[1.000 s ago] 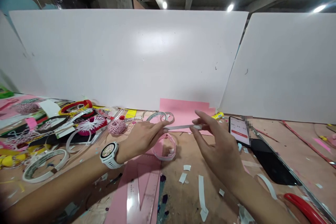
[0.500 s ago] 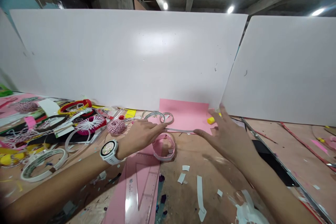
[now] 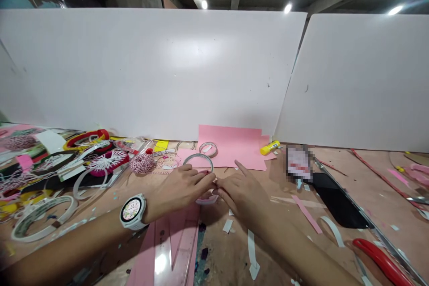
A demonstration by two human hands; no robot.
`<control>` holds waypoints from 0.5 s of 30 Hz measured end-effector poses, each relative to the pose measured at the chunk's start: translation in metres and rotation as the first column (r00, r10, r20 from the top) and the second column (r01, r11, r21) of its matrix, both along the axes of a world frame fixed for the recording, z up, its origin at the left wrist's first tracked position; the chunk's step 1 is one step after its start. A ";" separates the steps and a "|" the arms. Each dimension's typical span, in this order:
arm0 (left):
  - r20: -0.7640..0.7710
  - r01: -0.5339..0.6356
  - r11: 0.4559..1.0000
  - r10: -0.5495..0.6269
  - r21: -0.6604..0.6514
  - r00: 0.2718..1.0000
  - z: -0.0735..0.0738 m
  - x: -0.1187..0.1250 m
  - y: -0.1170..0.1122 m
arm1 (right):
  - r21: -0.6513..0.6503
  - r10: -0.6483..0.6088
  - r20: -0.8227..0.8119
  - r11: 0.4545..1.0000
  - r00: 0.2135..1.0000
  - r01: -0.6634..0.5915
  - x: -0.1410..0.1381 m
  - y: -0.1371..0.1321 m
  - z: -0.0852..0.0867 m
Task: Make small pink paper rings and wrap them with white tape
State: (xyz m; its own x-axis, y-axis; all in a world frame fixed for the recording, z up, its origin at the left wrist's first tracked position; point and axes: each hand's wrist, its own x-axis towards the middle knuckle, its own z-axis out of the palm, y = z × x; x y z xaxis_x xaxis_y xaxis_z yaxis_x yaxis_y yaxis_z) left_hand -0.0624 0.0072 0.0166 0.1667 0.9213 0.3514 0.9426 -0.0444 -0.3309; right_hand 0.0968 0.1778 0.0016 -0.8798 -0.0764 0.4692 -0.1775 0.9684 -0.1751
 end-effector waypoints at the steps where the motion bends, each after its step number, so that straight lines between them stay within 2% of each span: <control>1: 0.010 -0.004 1.000 0.004 0.006 1.000 0.000 -0.001 0.000 | -0.010 0.000 0.002 1.000 1.000 0.000 0.000 0.001 0.001; 11: 0.051 0.041 0.998 -0.044 0.045 0.998 0.009 -0.015 -0.002 | -0.144 -0.076 0.007 0.987 0.997 0.076 0.008 -0.006 0.024; 13: 0.064 0.049 0.997 -0.053 0.061 0.997 0.010 -0.014 -0.003 | -0.127 -0.095 -0.022 0.988 0.995 0.091 0.011 -0.012 0.027; 15: 0.094 0.039 0.995 -0.048 0.089 0.994 0.008 -0.013 -0.003 | -0.054 -0.107 -0.091 0.993 0.990 0.102 0.015 -0.019 0.029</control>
State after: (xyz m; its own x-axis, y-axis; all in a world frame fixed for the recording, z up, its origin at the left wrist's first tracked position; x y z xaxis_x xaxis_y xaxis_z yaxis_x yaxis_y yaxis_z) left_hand -0.0750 0.0044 0.0245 0.1675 0.8793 0.4458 0.9680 -0.0611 -0.2432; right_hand 0.1115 0.1588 0.0302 -0.8340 0.0387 0.5504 -0.0937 0.9731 -0.2103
